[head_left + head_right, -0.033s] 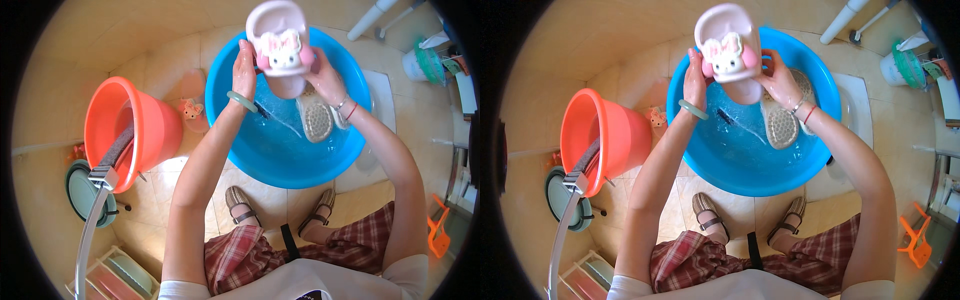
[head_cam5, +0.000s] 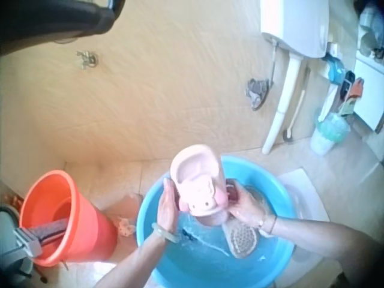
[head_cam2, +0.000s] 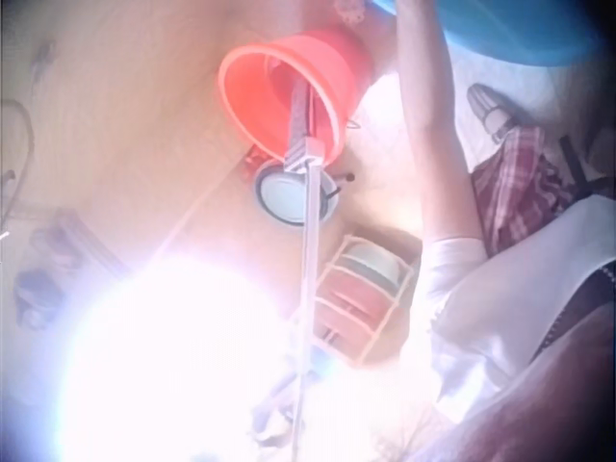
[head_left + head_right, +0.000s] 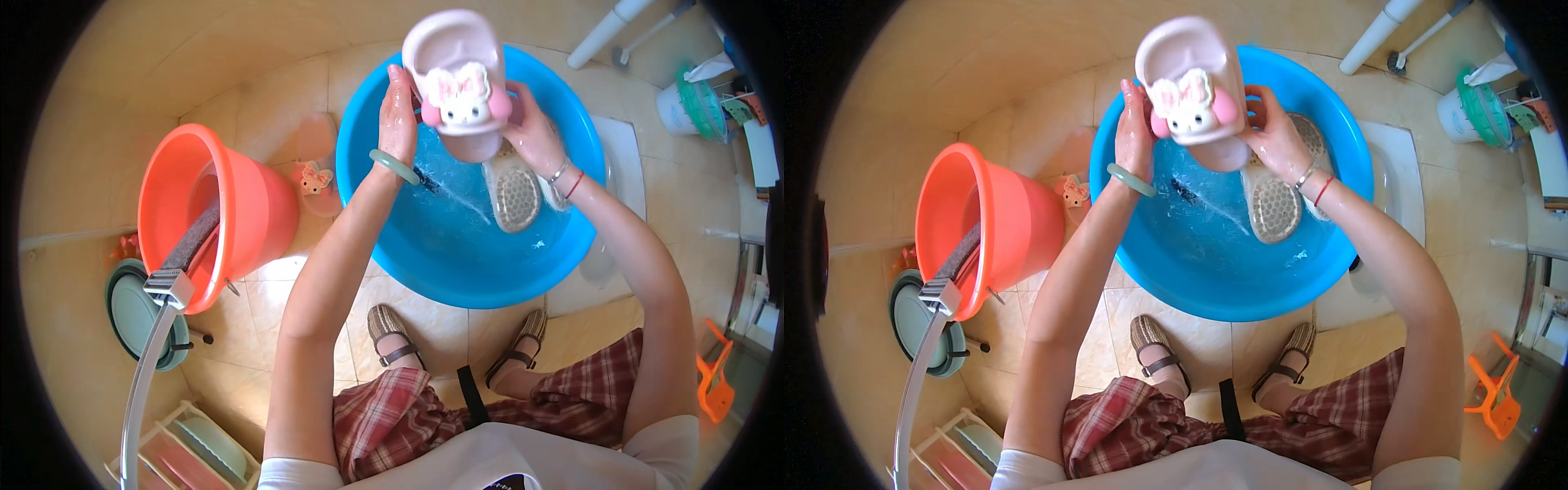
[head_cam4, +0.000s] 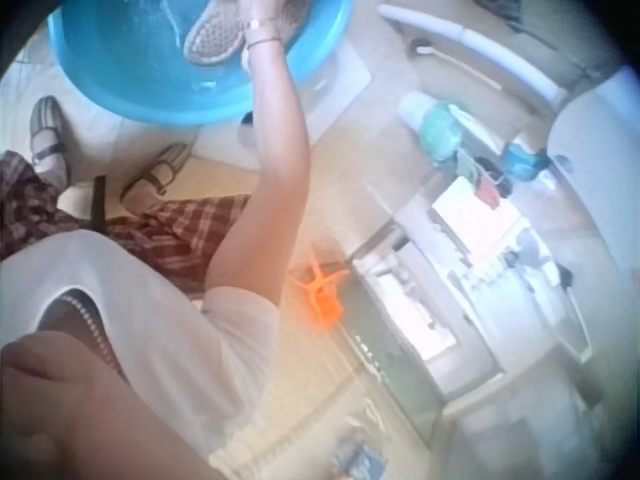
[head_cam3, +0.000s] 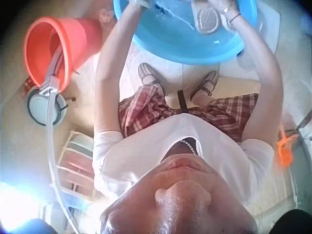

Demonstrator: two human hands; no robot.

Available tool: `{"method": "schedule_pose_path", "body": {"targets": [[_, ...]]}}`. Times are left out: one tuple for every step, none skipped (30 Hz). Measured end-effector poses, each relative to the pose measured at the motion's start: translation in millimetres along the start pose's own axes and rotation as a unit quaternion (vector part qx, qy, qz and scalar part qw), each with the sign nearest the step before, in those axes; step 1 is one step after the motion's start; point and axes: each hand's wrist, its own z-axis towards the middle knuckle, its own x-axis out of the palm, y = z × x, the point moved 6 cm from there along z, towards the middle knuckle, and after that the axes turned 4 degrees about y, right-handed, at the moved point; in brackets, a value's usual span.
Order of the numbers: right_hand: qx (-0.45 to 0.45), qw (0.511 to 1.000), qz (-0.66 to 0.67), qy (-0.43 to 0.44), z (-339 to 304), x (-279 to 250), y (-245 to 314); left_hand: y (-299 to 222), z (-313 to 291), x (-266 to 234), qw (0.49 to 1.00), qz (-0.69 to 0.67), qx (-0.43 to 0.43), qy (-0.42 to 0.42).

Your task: The person scrubs a pair of pink slippers with a brush in a blue basin filled with water. They scrub the top, bottom, and sides of the slippers, rinse them, and place them back in the basin.

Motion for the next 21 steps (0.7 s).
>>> {"method": "schedule_pose_path", "body": {"targets": [[0.004,1.0,-0.018,0.009,-3,0,0,-2,0,-3,1.0,-0.003,0.004,0.002],[-0.001,1.0,-0.003,0.014,-4,0,-7,-1,0,-7,1.0,-0.021,-0.011,-0.017],[-0.001,1.0,-0.001,0.016,-8,0,-13,-6,-3,-6,1.0,-0.011,0.002,-0.013],[0.0,1.0,0.001,0.018,-12,0,-17,-12,-7,-3,1.0,-0.001,0.015,-0.009],[0.001,1.0,0.003,0.019,-16,-1,-20,-14,-10,-1,1.0,0.008,0.028,-0.005],[-0.011,0.999,-0.015,0.027,-16,2,-18,-14,-11,-5,0.999,-0.015,0.028,-0.02],[-0.012,0.999,-0.014,0.039,-17,4,-15,-13,-12,-10,0.999,-0.009,0.032,-0.03],[-0.012,0.999,-0.014,0.05,-18,5,-12,-10,-13,-15,0.999,-0.005,0.036,-0.04],[-0.013,0.998,-0.017,0.061,-19,5,-8,-8,-13,-19,0.998,-0.002,0.041,-0.049],[-0.017,0.997,0.005,0.072,-18,3,-8,-2,-12,-21,0.998,-0.036,0.026,-0.054],[-0.022,0.996,0.027,0.084,-15,-3,-10,3,-9,-24,0.996,-0.07,0.012,-0.058],[-0.026,0.994,0.05,0.095,-13,-11,-12,8,-7,-26,0.993,-0.104,-0.003,-0.063],[0.093,0.978,0.142,0.12,-10,-20,-19,12,-7,-32,0.988,-0.136,-0.01,-0.067],[0.131,0.968,0.181,0.11,-6,-26,-19,16,-6,-40,0.983,-0.168,-0.016,-0.072],[0.17,0.958,0.212,0.095,-5,-36,-20,20,-6,-41,0.976,-0.206,-0.023,-0.071],[0.201,0.972,0.093,0.075,-5,-52,-33,23,-6,-40,0.967,-0.244,-0.032,-0.065],[0.23,0.971,-0.028,0.052,-8,-69,-50,28,-6,-37,0.953,-0.289,-0.06,-0.07],[0.257,0.956,-0.141,0.035,-10,-70,-52,32,-11,-41,0.951,-0.28,-0.098,-0.087],[0.266,0.959,-0.078,0.054,-13,-64,-52,36,-16,-43,0.947,-0.27,-0.137,-0.104],[0.275,0.959,-0.015,0.072,-17,-60,-50,36,-18,-42,0.945,-0.277,-0.143,-0.099],[0.283,0.954,0.05,0.092,-20,-48,-40,35,-22,-44,0.943,-0.282,-0.149,-0.096]]}}
